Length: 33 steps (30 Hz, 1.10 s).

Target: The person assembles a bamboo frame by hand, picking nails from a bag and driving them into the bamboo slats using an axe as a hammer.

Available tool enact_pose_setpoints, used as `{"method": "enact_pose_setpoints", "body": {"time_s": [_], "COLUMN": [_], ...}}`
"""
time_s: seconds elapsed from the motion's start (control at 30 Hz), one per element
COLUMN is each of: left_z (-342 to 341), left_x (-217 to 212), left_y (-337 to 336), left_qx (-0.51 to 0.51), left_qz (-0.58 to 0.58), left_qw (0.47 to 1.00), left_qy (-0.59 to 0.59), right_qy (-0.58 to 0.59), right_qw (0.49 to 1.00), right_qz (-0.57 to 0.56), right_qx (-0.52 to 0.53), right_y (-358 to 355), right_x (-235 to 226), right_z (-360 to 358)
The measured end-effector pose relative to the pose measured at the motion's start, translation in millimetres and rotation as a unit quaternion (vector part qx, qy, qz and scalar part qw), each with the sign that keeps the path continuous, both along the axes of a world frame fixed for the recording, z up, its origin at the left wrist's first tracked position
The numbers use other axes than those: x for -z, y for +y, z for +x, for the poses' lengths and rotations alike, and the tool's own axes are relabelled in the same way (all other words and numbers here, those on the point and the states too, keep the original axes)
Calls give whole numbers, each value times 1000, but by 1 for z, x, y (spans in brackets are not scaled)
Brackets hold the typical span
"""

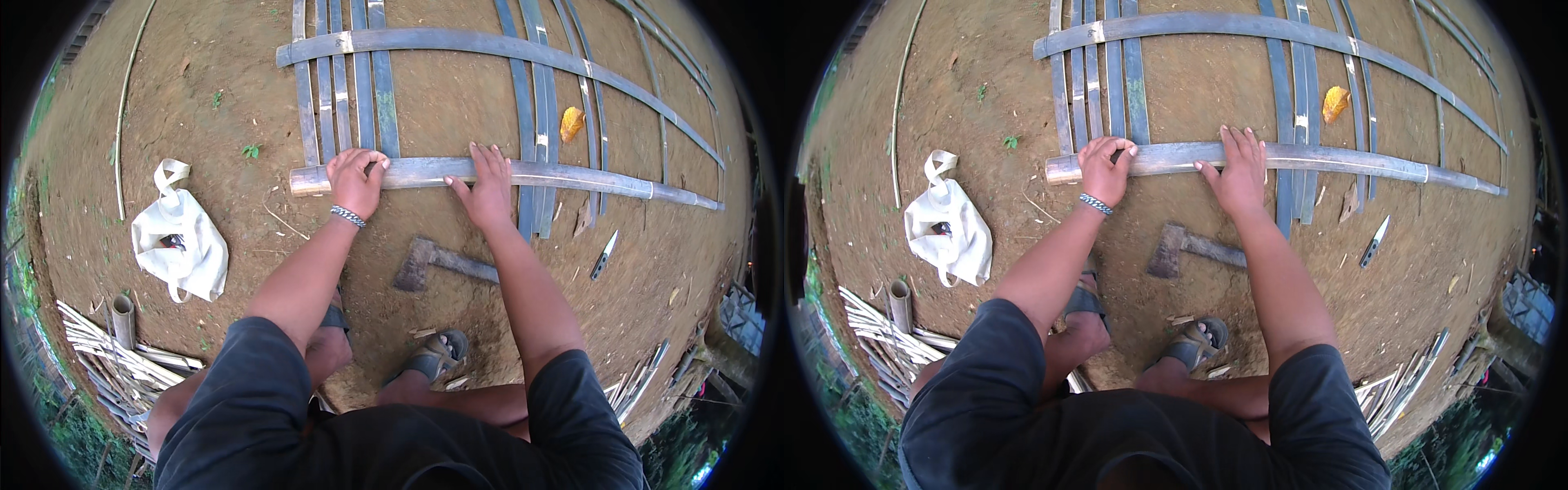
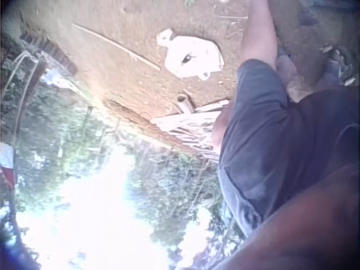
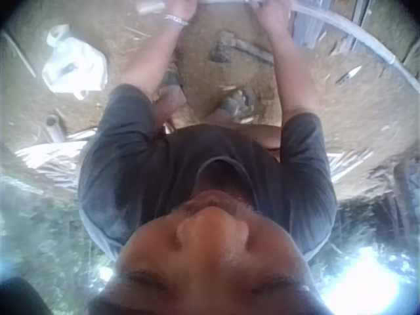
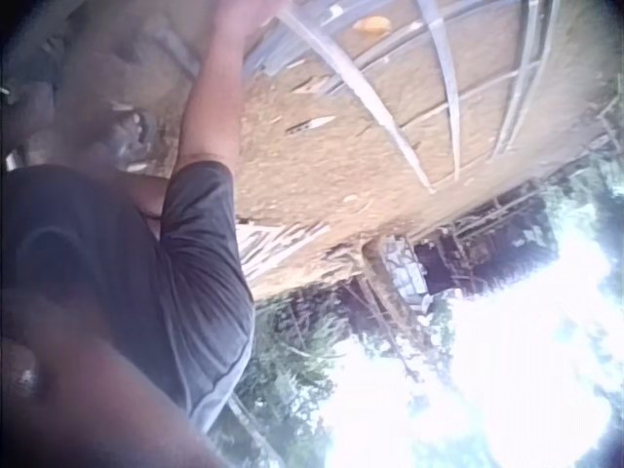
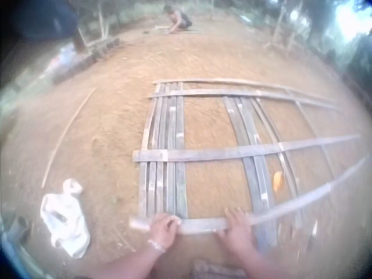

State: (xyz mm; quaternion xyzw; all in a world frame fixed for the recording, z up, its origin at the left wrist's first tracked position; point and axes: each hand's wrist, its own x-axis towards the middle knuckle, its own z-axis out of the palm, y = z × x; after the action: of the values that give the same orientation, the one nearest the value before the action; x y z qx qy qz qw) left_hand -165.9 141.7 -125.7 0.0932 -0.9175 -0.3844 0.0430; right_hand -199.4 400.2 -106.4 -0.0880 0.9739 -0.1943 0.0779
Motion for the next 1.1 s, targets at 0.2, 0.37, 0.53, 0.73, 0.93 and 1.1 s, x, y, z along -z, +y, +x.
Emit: {"method": "enact_pose_setpoints", "body": {"time_s": [0.2, 0.37, 0.53, 0.73, 0.93, 1.1], "left_z": [1, 3, 5, 4, 5, 7], "left_x": [-2, 1, 4, 5, 11, 12], "left_y": [2, 4, 5, 7, 13, 11], "left_qx": [17, 15, 11, 3, 0, 9], "left_qz": [-21, -31, -37, -55, -92, -85], "left_qw": [1000, 999, 998, 996, 989, 986], "left_qy": [3, 27, 51, 75, 117, 146], "right_qy": [-4, -6, -12, -18, 34, 55], "right_qw": [1000, 1000, 1000, 999, 999, 993], "right_qz": [12, 17, 24, 29, -12, -55], "right_qx": [-1, -5, -4, -2, 3, -88], "right_y": [0, 0, -1, -2, -2, 6], "right_x": [3, 3, 2, 0, -7, -28], "right_z": [0, 0, 0, -1, 7, 68]}}
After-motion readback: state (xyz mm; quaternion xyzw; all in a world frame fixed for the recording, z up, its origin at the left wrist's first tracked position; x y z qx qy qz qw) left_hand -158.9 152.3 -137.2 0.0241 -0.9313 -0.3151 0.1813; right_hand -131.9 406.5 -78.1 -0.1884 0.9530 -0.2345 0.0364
